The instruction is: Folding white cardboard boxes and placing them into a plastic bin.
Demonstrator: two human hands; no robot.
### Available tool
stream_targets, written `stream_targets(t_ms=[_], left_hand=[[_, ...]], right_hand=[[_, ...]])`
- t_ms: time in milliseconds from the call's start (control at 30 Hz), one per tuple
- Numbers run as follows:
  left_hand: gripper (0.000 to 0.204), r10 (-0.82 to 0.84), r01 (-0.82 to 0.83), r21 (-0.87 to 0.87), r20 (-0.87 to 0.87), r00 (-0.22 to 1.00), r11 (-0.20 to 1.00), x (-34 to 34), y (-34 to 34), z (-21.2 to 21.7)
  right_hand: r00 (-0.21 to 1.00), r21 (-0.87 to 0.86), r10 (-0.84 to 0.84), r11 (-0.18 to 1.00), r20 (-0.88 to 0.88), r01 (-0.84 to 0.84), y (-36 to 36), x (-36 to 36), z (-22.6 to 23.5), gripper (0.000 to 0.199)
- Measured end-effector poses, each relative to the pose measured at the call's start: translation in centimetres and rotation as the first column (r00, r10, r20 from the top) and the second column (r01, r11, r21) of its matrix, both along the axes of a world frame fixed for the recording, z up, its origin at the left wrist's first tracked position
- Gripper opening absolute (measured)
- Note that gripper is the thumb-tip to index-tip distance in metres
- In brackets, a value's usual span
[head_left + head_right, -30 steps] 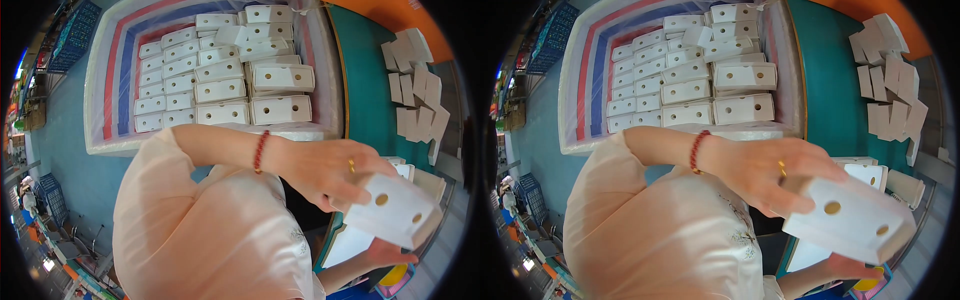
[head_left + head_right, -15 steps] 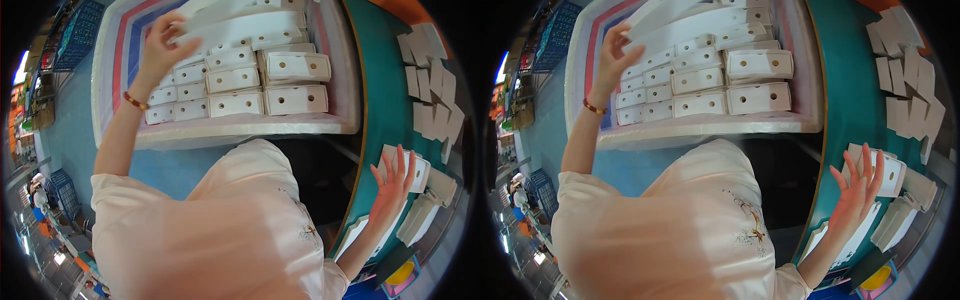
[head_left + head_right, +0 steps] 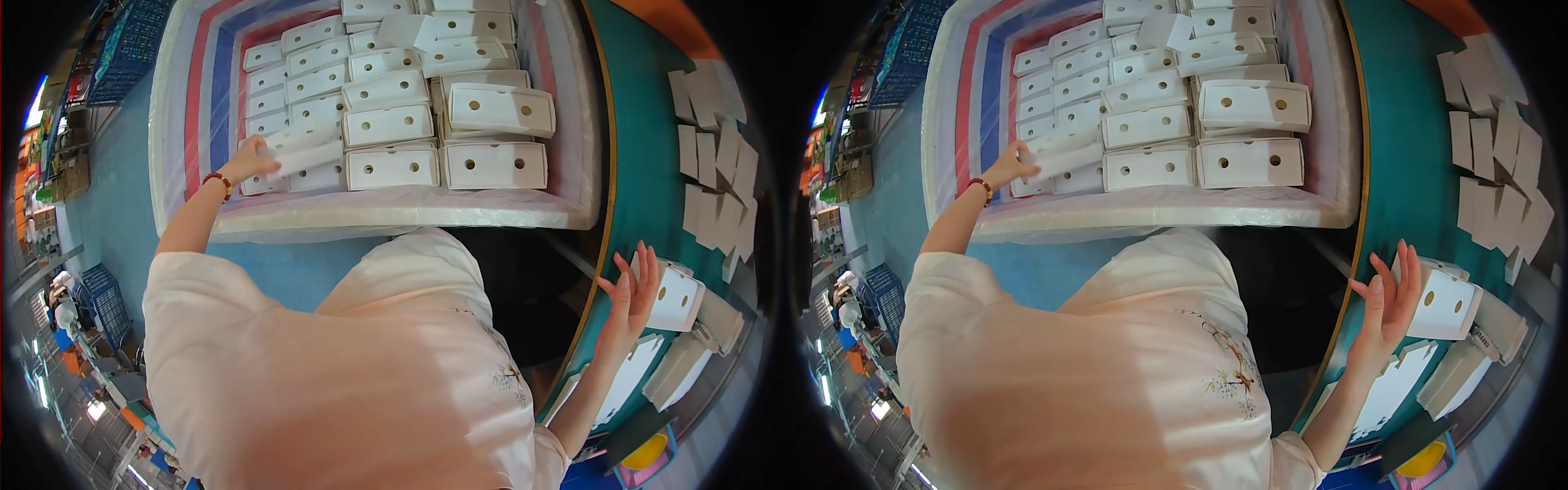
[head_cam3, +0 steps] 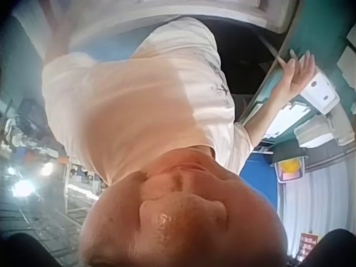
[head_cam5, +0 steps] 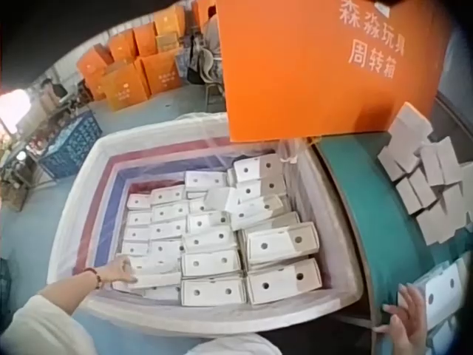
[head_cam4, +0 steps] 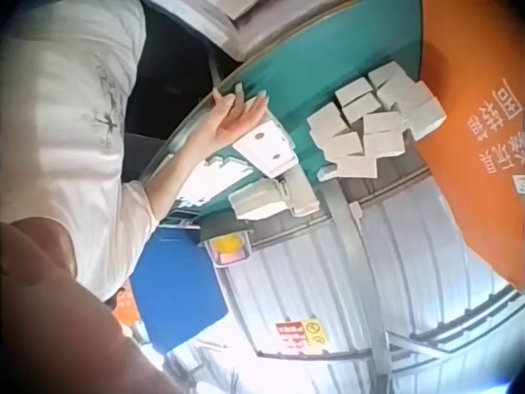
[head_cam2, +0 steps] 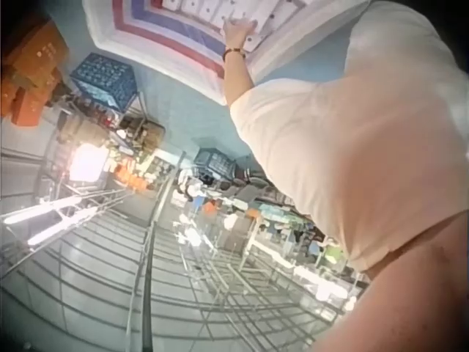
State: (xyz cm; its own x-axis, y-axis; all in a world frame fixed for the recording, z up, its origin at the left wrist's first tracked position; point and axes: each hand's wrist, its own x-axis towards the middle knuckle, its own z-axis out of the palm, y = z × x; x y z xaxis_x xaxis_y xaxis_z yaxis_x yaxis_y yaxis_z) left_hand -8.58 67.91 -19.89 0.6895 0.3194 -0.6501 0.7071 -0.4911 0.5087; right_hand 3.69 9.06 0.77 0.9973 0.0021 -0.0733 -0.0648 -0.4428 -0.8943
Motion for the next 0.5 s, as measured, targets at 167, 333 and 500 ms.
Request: stream_targets(t_ms=[167, 333, 500], left_hand=[[0.062, -0.473, 0.497, 0.099, -0.196, 0.859, 0.862, -0.9, -0.6, -1.7], [0.071, -0.269, 0.297, 0.030, -0.343, 0.900, 0.954, 4.2, -0.9, -2.2], [0.057, 0.031, 0.020, 0.386, -0.126, 0.992, 0.922, 3.8, 1.6, -8.6]], right_hand=[[0.999, -0.051, 0.029, 0.998, 0.014, -0.028, -0.6, -0.1, -0.4, 0.041], [0.998, -0.118, 0.068, 0.991, 0.011, -0.066, -1.2, 0.5, -0.5, 0.031], [0.997, -0.045, -0.025, 0.999, -0.072, 0.022, -1.6, 0.6, -0.9, 0.027]])
